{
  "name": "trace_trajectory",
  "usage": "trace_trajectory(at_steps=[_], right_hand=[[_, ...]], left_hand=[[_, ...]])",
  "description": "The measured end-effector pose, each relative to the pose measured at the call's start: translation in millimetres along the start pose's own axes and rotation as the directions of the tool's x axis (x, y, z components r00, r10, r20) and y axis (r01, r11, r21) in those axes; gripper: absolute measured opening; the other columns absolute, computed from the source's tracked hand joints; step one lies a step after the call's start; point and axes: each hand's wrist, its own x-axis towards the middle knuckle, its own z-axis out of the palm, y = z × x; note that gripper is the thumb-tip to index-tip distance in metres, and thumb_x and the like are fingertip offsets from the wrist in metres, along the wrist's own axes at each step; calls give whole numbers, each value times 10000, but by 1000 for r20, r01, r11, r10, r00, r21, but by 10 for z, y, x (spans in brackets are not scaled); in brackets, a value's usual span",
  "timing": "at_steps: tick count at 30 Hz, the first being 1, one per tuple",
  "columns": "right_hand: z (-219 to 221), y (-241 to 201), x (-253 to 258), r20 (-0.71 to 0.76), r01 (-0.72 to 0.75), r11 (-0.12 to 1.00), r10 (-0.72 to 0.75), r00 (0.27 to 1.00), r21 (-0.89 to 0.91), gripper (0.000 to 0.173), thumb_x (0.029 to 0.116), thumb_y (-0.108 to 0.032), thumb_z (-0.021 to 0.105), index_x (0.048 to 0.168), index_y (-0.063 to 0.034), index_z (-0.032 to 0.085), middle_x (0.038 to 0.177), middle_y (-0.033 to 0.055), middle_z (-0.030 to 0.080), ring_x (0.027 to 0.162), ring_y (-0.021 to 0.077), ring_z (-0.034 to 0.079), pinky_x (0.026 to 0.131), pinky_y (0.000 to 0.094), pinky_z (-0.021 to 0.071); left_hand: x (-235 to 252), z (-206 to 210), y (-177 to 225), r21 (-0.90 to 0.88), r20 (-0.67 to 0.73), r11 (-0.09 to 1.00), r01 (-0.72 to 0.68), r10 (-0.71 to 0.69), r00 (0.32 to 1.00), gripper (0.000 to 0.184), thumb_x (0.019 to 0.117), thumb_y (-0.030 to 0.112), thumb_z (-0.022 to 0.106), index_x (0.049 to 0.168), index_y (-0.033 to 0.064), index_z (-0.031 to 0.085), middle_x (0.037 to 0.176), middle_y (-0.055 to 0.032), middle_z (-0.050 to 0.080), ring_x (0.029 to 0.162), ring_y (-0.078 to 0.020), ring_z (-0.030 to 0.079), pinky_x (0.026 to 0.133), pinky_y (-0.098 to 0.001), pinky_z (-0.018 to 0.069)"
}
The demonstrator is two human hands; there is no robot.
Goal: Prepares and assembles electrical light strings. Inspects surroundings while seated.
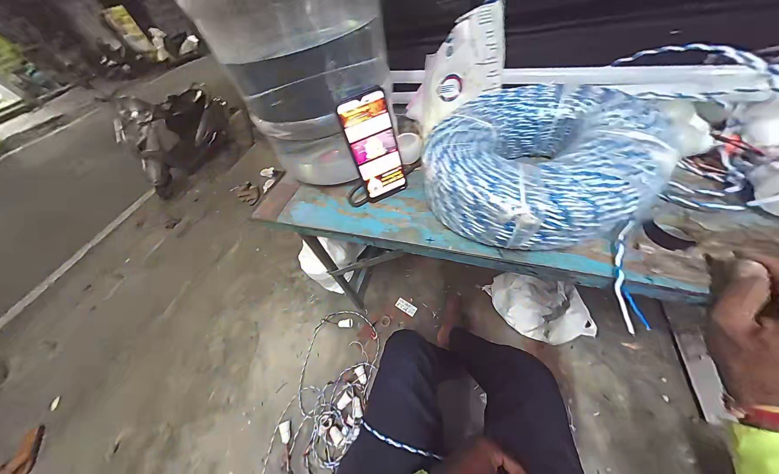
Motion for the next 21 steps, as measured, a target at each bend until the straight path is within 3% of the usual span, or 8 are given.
trace_trajectory(at_steps=[2, 7, 9, 10, 12, 17, 19, 21], right_hand=[[-65, -155, -68, -18, -5, 1000, 5, 1000, 6, 344, 1071, -176, 494, 1168, 87, 694, 1175, 318, 676, 1133, 460, 647, 997, 566, 491], [-190, -329, -344, -54, 20, 993, -14, 998, 117, 291, 1036, -179, 537, 1131, -17, 760, 1224, 135, 729, 1269, 301, 628, 1207, 570, 323], [-269, -402, -443, -110, -20, 971, 47, 993, 237, 257, 1016, -153, 578, 1109, -1, 762, 1193, 132, 741, 1240, 255, 656, 1145, 474, 463], [-327, -406, -474, -139, -54, 958, 97, 986, 283, 251, 1016, -152, 588, 1109, 13, 754, 1178, 139, 738, 1173, 216, 687, 1049, 410, 551], [-482, -335, -444, -182, -147, 939, 211, 960, 311, 262, 1026, -154, 592, 1148, 36, 726, 1157, 149, 724, 1036, 166, 710, 911, 347, 602], [-990, 220, 108, -201, -421, 894, 445, 873, 150, 381, 1060, -224, 552, 1357, 13, 583, 1252, 190, 658, 1081, 223, 673, 922, 386, 568], [-1110, 468, 378, -177, -456, 890, 448, 876, -5, 354, 1038, -239, 570, 1304, -19, 648, 1197, 176, 692, 1090, 266, 672, 934, 439, 549], [-1192, 585, 586, -102, -441, 875, 430, 897, -197, 298, 1019, -281, 581, 1175, -86, 744, 1150, 157, 729, 1152, 368, 635, 979, 590, 456]], left_hand=[[-65, -8, 55, -39, 20, 998, 51, -50, 999, 217, 967, 141, 701, 1083, -32, 761, 1035, -125, 766, 980, -148, 715, 951, -376, 559], [-61, 72, 54, -12, -5, 1000, -16, 16, 1000, 159, 948, 79, 696, 1047, -22, 768, 974, -71, 773, 918, -67, 719, 906, -287, 580], [-43, 63, -5, -7, -20, 1000, -18, 18, 1000, 167, 946, 87, 705, 1053, -23, 770, 977, -76, 776, 926, -79, 724, 915, -302, 583], [-39, 64, -29, -15, -28, 1000, -21, 21, 999, 164, 942, 83, 711, 1050, -25, 771, 977, -76, 779, 926, -79, 727, 917, -301, 586], [-36, 56, -45, -31, -34, 999, -18, 17, 999, 155, 940, 76, 711, 1042, -23, 773, 973, -67, 780, 925, -72, 726, 919, -296, 585], [-5, 57, -37, -24, -19, 1000, 8, -9, 1000, 158, 939, 67, 705, 1046, -31, 769, 967, -73, 777, 919, -77, 723, 921, -304, 583], [8, 45, -26, -10, -25, 1000, 12, -12, 1000, 158, 930, 70, 716, 1042, -26, 773, 959, -70, 780, 910, -77, 727, 910, -301, 589], [19, 38, 10, -21, -26, 999, 29, -30, 999, 153, 926, 60, 720, 1038, -30, 772, 954, -71, 778, 903, -75, 725, 899, -293, 588]])
